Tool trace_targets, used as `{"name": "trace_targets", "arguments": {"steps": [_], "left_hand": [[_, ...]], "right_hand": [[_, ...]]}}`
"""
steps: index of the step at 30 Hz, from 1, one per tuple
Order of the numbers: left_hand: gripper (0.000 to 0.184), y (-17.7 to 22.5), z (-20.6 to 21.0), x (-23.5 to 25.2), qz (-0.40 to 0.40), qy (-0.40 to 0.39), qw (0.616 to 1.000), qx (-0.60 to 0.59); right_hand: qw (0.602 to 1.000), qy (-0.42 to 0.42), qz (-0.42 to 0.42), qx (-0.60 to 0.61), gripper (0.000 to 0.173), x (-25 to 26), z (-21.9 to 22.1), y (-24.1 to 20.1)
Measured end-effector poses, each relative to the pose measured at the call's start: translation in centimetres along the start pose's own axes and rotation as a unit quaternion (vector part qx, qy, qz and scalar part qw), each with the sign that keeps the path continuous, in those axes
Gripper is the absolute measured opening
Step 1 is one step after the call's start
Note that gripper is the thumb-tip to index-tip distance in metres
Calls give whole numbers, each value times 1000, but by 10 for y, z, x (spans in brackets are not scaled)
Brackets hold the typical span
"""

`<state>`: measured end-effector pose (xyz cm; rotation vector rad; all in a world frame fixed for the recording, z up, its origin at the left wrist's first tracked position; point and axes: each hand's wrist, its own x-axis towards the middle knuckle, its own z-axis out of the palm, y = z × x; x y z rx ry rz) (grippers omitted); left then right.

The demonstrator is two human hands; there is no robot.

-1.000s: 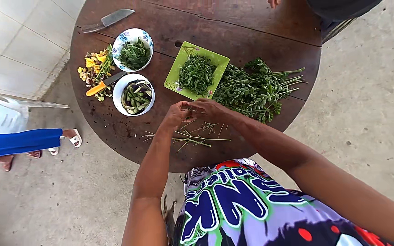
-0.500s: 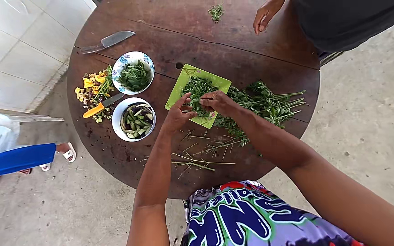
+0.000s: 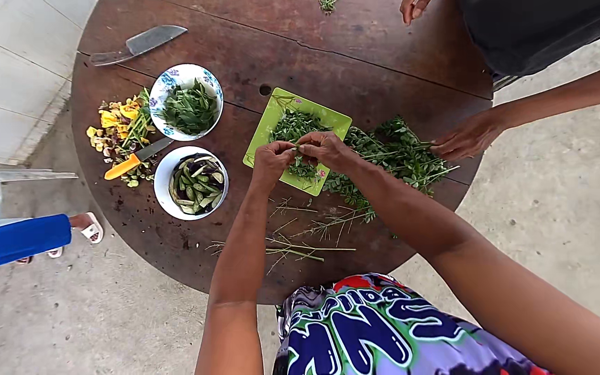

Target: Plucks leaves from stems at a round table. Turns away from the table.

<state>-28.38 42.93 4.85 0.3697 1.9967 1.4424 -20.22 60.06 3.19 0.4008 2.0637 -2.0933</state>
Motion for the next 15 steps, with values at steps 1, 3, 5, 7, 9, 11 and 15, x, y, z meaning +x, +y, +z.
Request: {"name": "trace_targets", "arguments": {"steps": [1, 3, 5, 7, 9, 11, 15], "left_hand": [[11, 1, -1, 1, -9, 1, 1000, -8], [11, 0, -4, 4, -20, -7, 999, -32], [10, -1, -7, 6, -35, -15, 997, -73], [9, -2, -10, 7, -48, -17, 993, -103], [7, -1, -11, 7, -52, -15, 992, -114], [7, 0, -12, 7, -54, -16, 992, -114], [7, 0, -10, 8, -51, -21, 992, -115]], "right_hand": [[1000, -3, -8, 2, 22, 1, 1, 0], [1000, 2, -16, 10, 21, 3, 2, 2], [999, 13, -27, 31, 14, 6, 2, 4], [999, 6, -34, 41, 10, 8, 1, 3], [998, -3, -39, 38, 8, 9, -2, 3], [998, -7, -44, 40, 9, 8, -4, 4], [997, 2, -33, 76, 6, 7, -4, 5]]}}
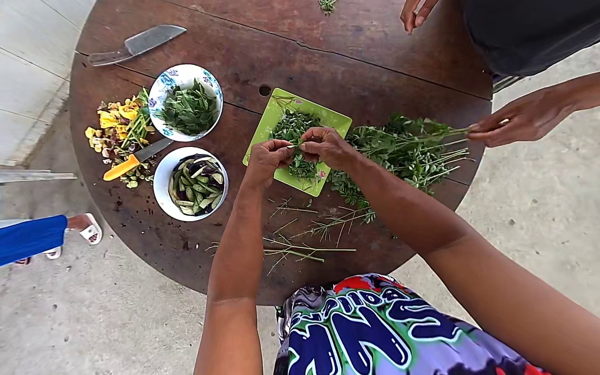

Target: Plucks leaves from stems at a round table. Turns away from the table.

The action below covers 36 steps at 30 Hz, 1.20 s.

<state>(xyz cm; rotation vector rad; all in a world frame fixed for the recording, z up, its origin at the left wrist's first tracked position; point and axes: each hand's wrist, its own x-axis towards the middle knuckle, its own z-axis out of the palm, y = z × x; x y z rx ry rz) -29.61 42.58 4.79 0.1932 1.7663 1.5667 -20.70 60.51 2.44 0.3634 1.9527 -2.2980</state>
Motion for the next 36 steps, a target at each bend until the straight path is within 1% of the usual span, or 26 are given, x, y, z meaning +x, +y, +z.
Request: {"name": "trace_targets", "arguments": {"steps": [4, 8, 11, 17, 19, 21, 22, 24, 26, 30, 34, 36], "left_hand": [[6, 0, 4, 3, -2, -4, 1000, 2], [5, 1, 0, 2, 2, -7, 1000, -13], [5, 0, -4, 1, 2, -7, 1000, -9], [5, -3, -14, 1, 2, 2, 1000, -13], [5, -4, -17, 1, 3, 7, 1000, -12], [5, -3, -16, 1, 1, 10, 1000, -7], [5, -3, -16, 1, 0, 10, 1000, -2], [5, -2, -15, 4, 2, 9, 1000, 1], [5, -1, -11, 4, -1, 7, 1000, 0], [6, 3, -5, 5, -10, 7, 1000, 4], [5, 5, -14, 4, -5, 8, 1000, 1], [5, 5, -16, 4, -4, 11, 1000, 2]], "right_hand": [[1000, 0, 2, 6, 11, 2, 4, -3], [1000, -9, -2, -9, 6, 4, 3, -5], [1000, -13, 5, -8, 7, 3, -2, -4], [1000, 7, 2, -8, 8, 1, -13, -2], [997, 11, 2, -75, 10, 2, -18, -3], [980, 7, -17, -200, 21, 4, -22, -3], [969, -6, -35, -243, 26, 7, -25, -1], [964, -22, -53, -258, 33, 9, -22, -1], [976, -39, -45, -212, 36, 8, -11, -7], [988, -23, -28, -152, 17, 7, 5, -10], [992, -12, -7, -127, 13, 4, -6, -6], [991, -3, -2, -136, 13, 2, -13, -5]]}}
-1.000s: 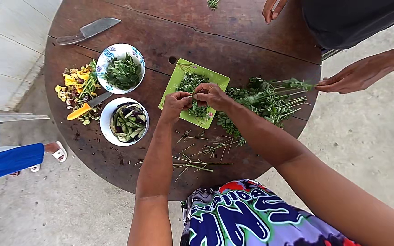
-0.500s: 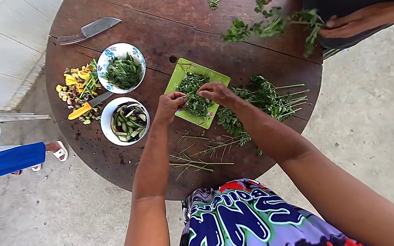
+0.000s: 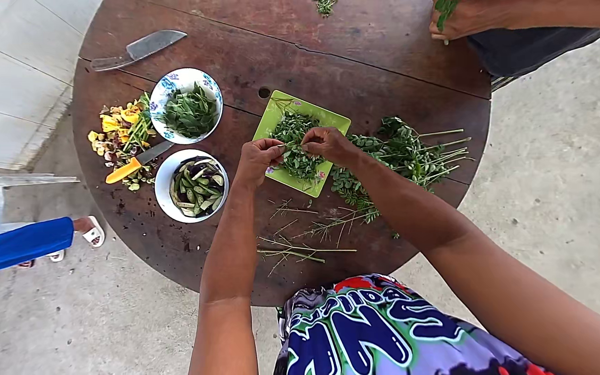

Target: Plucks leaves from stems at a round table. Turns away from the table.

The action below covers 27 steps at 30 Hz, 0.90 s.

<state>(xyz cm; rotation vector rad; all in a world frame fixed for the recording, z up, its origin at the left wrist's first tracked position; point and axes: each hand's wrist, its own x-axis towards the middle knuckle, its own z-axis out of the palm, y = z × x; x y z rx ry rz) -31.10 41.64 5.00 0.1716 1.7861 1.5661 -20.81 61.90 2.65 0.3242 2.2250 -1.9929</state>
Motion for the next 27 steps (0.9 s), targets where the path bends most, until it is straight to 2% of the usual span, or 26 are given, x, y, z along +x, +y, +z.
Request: {"name": "trace_targets", "arguments": {"steps": [2, 5, 6, 8, 10, 13, 16, 22, 24, 27], "left_hand": [[5, 0, 0, 1, 0, 1, 1000, 3], [6, -1, 4, 3, -4, -5, 1000, 2], [6, 0, 6, 4, -7, -6, 1000, 3], [6, 1, 9, 4, -13, -12, 1000, 5], [6, 4, 11, 3, -18, -19, 1000, 10], [6, 6, 10, 3, -12, -22, 999, 23], [6, 5, 10, 2, -11, -23, 999, 21], [5, 3, 11, 0, -12, -26, 999, 17], [13, 3, 11, 0, 1, -40, 999, 30], [49, 2, 8, -1, 27, -109, 992, 57]], "right_hand": [[999, 5, -5, -51, 18, -1, -4, -1], [987, -12, -70, -142, 42, 2, -2, 0], [982, -14, -90, -165, 45, 3, 1, -2], [975, -29, -102, -194, 39, 6, 6, -6], [978, -52, -73, -187, 29, 7, 7, -11], [993, -61, -17, -95, 24, 5, 9, -15], [999, -34, -4, -37, 23, 0, 10, -19], [994, -16, -35, -105, 19, 2, 5, -16], [991, -23, -33, -127, 19, 2, 4, -17], [990, -14, -40, -132, 19, 3, 4, -18]]}}
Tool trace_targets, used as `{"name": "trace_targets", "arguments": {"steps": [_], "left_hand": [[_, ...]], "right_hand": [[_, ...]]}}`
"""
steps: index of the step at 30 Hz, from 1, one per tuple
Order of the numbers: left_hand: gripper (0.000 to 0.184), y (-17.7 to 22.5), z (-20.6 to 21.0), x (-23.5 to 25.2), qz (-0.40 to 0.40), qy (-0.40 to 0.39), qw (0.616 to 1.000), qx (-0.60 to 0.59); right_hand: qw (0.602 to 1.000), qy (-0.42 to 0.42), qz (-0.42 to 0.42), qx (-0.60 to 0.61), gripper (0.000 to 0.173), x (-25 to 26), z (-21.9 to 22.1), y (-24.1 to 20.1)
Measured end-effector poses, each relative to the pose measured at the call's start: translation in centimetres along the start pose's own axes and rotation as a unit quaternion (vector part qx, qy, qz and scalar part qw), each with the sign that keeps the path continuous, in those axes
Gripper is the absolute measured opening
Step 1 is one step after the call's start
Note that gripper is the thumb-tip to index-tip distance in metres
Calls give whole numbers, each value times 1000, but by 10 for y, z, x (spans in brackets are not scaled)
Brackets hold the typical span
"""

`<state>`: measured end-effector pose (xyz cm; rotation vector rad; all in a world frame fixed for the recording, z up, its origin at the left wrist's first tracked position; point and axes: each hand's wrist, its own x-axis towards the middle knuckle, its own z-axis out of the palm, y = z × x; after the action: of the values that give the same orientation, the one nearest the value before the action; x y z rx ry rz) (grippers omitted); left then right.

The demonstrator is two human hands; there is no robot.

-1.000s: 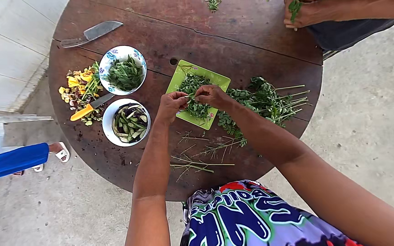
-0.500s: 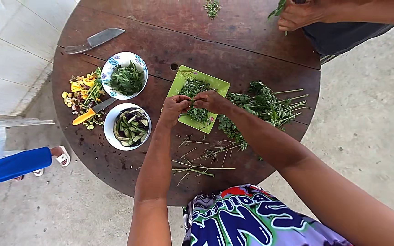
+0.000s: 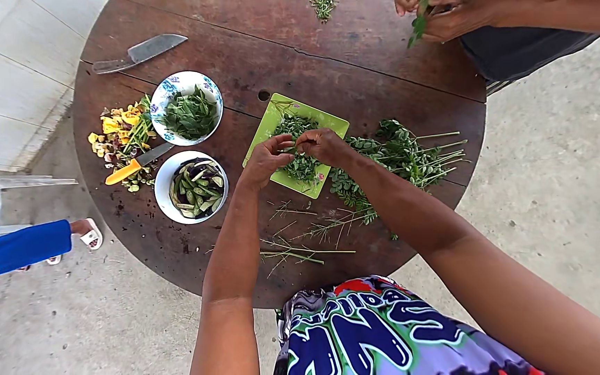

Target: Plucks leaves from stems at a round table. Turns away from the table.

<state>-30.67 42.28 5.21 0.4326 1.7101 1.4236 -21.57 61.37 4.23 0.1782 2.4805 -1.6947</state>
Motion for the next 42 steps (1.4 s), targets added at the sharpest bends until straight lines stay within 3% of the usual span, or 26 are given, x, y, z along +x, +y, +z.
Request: {"name": "trace_targets", "arguments": {"steps": [2, 5, 9, 11, 15, 18, 22, 27, 30, 33, 35, 39, 40, 42], "left_hand": [[45, 3, 5, 1, 5, 11, 1000, 21], [16, 4, 12, 5, 3, 67, 996, 63], [10, 4, 8, 6, -2, 36, 993, 110], [13, 5, 9, 10, -7, 57, 987, 147], [41, 12, 13, 11, -19, 84, 966, 245], [43, 14, 9, -12, 13, 144, 959, 242], [32, -11, 11, -84, 28, 191, 967, 165], [26, -100, 23, -196, -68, 184, 977, 82], [23, -147, 36, -267, -112, 224, 968, 8], [32, -187, 50, -328, -175, 239, 955, -8], [40, -206, 52, -366, -207, 229, 951, 10], [37, -251, 40, -448, -219, 228, 949, 12], [37, -265, 34, -473, -217, 240, 946, 6], [35, -293, 19, -533, -214, 287, 934, -15]], "right_hand": [[1000, 9, 5, -4, 18, 0, 1, -1], [999, 16, 18, -25, 19, 0, 3, -1], [996, -27, -11, -81, 22, -4, -4, 5], [996, -8, -16, -89, 22, -10, -11, 9], [996, 44, 5, -81, 21, -43, -21, -6], [997, 33, 18, -71, 16, -92, -5, -12], [998, -35, 45, -18, 24, -145, 37, 2], [984, -96, 49, -139, 45, -156, 63, 21], [989, -76, 63, -107, 42, -162, 62, 22], [984, -106, 118, -81, 39, -179, 78, 26], [974, -167, 145, -48, 38, -197, 108, 22], [919, -343, 193, -27, 36, -226, 201, 10], [916, -347, 201, -18, 35, -228, 226, 8], [941, -273, 198, 34, 34, -225, 273, 0]]}}
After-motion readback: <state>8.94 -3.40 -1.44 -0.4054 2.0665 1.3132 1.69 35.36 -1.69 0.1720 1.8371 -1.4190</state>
